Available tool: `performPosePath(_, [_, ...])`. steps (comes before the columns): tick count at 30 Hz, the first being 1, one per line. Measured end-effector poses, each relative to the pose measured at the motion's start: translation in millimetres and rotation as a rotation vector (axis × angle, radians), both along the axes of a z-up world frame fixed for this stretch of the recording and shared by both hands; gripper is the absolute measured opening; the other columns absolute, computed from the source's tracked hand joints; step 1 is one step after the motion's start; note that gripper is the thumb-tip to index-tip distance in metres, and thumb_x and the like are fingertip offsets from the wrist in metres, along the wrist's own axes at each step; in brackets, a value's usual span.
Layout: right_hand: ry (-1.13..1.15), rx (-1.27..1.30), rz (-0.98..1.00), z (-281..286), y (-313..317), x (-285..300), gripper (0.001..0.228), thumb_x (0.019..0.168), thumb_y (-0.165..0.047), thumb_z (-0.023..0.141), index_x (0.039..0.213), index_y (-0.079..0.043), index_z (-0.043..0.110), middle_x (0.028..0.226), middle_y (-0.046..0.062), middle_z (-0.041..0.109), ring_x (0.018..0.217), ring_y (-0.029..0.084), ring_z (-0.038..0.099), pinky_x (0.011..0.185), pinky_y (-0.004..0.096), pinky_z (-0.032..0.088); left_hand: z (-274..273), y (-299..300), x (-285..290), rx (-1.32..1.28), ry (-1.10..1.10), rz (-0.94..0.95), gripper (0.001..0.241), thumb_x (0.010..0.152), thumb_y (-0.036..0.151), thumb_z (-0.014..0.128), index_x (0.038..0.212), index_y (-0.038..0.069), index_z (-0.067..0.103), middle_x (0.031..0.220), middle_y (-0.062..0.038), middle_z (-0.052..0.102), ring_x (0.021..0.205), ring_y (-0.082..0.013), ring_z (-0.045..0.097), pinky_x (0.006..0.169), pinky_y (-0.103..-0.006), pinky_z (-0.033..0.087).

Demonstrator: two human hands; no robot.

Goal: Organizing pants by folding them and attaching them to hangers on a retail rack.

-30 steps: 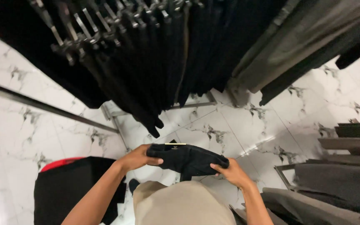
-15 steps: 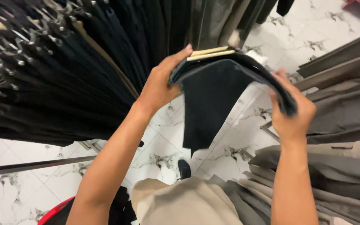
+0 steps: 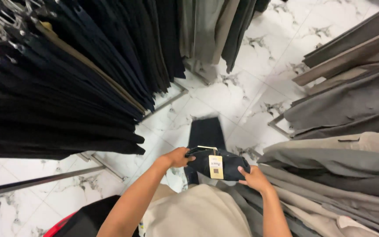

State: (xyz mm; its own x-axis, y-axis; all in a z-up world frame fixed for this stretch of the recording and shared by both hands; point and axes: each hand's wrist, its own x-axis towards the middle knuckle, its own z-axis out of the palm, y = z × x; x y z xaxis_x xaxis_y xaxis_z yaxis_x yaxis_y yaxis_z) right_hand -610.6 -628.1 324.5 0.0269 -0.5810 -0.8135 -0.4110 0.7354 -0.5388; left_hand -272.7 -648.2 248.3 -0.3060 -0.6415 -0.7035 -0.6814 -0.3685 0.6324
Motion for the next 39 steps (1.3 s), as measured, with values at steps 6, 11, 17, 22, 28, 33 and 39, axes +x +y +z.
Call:
performPosePath(6, [0.206, -0.555, 0.060, 2.5, -82.9, -9.8, 0.052, 0.102, -0.047, 0.064, 0.084, 0.001, 0.076, 0.072, 0.020, 0.073, 0.079, 0.036, 0.074, 0.073, 0.045, 0.053, 56.7, -98.9, -2.3, -0.440, 0.044, 0.061, 0.034, 0.095, 0.026, 0.063, 0.125, 0.010, 0.069, 0.116, -0.020, 0.073, 0.118, -0.0396, 0.065, 0.103, -0.0514, 0.051])
performPosePath(11, [0.075, -1.420, -0.045, 143.4, -128.2, 14.2, 0.018, 0.105, -0.001, 0.066, 0.119, 0.010, 0.071, 0.106, 0.034, 0.070, 0.113, 0.047, 0.066, 0.089, 0.047, 0.054, 242.1, -152.4, 1.9, -1.176, 0.243, 0.166, 0.051, 0.080, -0.012, 0.061, 0.130, -0.001, 0.064, 0.120, -0.028, 0.070, 0.118, -0.0465, 0.062, 0.103, -0.0546, 0.051])
performPosePath(17, [0.435, -2.061, 0.014, 152.3, -90.5, 34.6, 0.062, 0.114, -0.048, 0.033, 0.132, 0.005, 0.059, 0.138, 0.026, 0.063, 0.137, 0.055, 0.053, 0.108, 0.056, 0.055, 281.8, -103.2, 3.2, -1.681, 0.346, -0.079, 0.071, 0.095, -0.025, 0.062, 0.154, 0.006, 0.038, 0.162, -0.025, 0.036, 0.155, -0.0449, 0.042, 0.133, -0.0563, 0.039])
performPosePath(22, [0.456, -0.423, 0.683, -114.4, -49.5, -12.4, 0.049, 0.084, -0.016, 0.066, 0.132, -0.008, 0.068, 0.126, 0.018, 0.073, 0.124, 0.039, 0.065, 0.100, 0.058, 0.054, 39.3, -25.4, 18.9, -0.483, 0.083, -0.031, 0.061, 0.086, -0.006, 0.060, 0.146, -0.006, 0.047, 0.138, -0.036, 0.057, 0.130, -0.0519, 0.052, 0.117, -0.0589, 0.040])
performPosePath(28, [0.164, -0.172, 0.362, -66.0, 5.0, -2.5, 0.036, 0.095, -0.027, 0.068, 0.123, -0.004, 0.074, 0.109, 0.023, 0.078, 0.112, 0.037, 0.072, 0.090, 0.048, 0.059, -43.7, 35.4, 12.4, -0.083, -0.004, 0.151, 0.026, 0.100, 0.042, 0.064, 0.108, 0.017, 0.068, 0.094, -0.011, 0.076, 0.098, -0.0321, 0.073, 0.088, -0.0425, 0.055])
performPosePath(33, [0.252, -0.377, 0.294, -56.5, -44.9, -9.7, 0.030, 0.096, -0.027, 0.064, 0.108, -0.002, 0.076, 0.094, 0.022, 0.078, 0.103, 0.041, 0.073, 0.086, 0.052, 0.055, -20.0, -26.0, 7.2, -0.218, 0.009, 0.152, 0.035, 0.099, 0.045, 0.062, 0.119, 0.017, 0.066, 0.095, -0.016, 0.076, 0.103, -0.0362, 0.072, 0.093, -0.0509, 0.053])
performPosePath(39, [0.223, -1.250, 0.128, 135.0, -108.4, 11.3, 0.033, 0.093, 0.008, 0.057, 0.123, 0.002, 0.069, 0.117, 0.028, 0.069, 0.123, 0.047, 0.058, 0.103, 0.052, 0.044, 201.2, -127.4, -14.0, -0.946, 0.165, 0.206, 0.033, 0.096, 0.011, 0.064, 0.128, 0.004, 0.059, 0.120, -0.028, 0.067, 0.119, -0.0498, 0.060, 0.101, -0.0597, 0.048])
